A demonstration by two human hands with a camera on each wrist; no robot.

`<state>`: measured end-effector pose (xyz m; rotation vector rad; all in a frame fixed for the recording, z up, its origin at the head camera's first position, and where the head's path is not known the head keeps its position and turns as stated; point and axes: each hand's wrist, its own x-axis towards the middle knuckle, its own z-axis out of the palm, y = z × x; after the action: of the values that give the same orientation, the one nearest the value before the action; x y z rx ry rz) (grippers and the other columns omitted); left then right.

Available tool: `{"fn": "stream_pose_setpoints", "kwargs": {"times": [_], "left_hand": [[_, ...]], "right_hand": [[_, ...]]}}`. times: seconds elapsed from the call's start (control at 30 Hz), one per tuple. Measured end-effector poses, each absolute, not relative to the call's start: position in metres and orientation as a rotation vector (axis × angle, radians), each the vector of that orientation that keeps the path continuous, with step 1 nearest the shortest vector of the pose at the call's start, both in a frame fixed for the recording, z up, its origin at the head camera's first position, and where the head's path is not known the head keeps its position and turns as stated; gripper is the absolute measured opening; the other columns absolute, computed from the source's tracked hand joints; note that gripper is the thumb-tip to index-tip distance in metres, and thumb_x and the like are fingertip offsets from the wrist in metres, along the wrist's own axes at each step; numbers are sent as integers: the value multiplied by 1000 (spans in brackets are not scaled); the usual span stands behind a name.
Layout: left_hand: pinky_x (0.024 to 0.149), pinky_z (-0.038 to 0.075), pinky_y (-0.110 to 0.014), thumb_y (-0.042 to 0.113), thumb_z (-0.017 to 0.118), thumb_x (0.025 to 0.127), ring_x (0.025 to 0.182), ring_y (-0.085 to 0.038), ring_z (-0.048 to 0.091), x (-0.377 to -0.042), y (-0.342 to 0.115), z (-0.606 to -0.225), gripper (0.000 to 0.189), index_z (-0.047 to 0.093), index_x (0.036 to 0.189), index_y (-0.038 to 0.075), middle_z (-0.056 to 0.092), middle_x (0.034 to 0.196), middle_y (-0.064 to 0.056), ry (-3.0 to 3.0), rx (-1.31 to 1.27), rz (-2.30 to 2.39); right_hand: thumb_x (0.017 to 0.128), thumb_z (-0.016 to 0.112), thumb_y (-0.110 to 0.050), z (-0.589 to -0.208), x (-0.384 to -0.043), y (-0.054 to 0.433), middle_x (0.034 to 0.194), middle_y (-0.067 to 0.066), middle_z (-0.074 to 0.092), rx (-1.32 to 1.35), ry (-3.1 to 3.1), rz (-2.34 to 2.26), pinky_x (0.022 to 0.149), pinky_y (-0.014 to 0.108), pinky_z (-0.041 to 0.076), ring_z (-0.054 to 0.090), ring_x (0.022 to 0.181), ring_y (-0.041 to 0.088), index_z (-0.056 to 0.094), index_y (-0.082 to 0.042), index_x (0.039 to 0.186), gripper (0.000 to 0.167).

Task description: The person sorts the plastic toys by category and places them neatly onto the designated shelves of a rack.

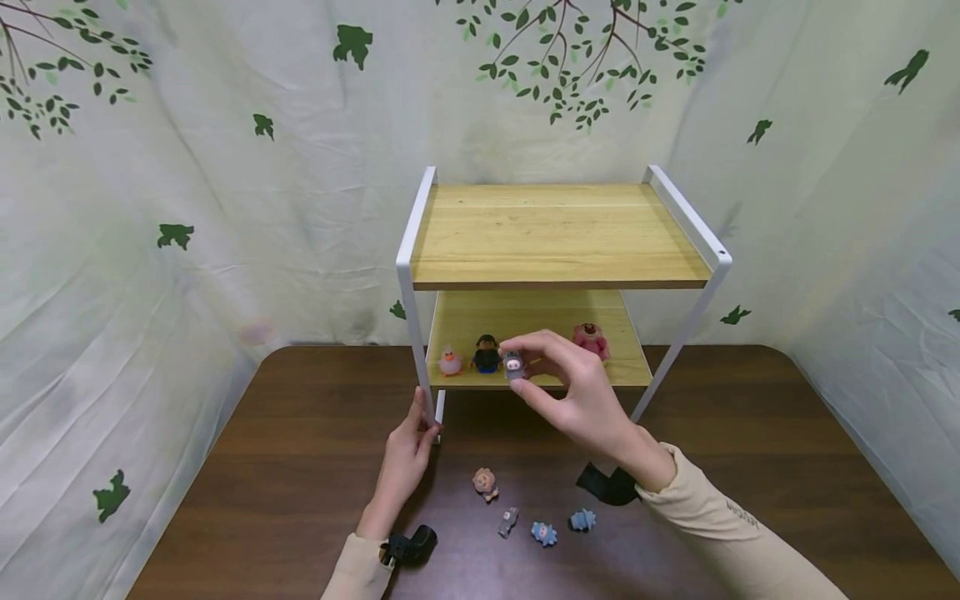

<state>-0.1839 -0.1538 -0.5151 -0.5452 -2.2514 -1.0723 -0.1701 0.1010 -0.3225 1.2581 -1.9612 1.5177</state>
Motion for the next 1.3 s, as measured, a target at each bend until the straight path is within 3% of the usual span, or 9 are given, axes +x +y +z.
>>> {"fn": "stream_pose_setpoints", "kwargs": {"times": [1.3], "left_hand": [[62,55,-38,-15,66,81,71,-23,65,-184,-154,-518,108,5,153,37,59,80,-11,-2261,-522,-1085]], "right_hand": [[77,69,18,-275,-184,91,106,14,63,1294,-1870,1444,75,31,54,61,92,22,61,8,112,38]]}}
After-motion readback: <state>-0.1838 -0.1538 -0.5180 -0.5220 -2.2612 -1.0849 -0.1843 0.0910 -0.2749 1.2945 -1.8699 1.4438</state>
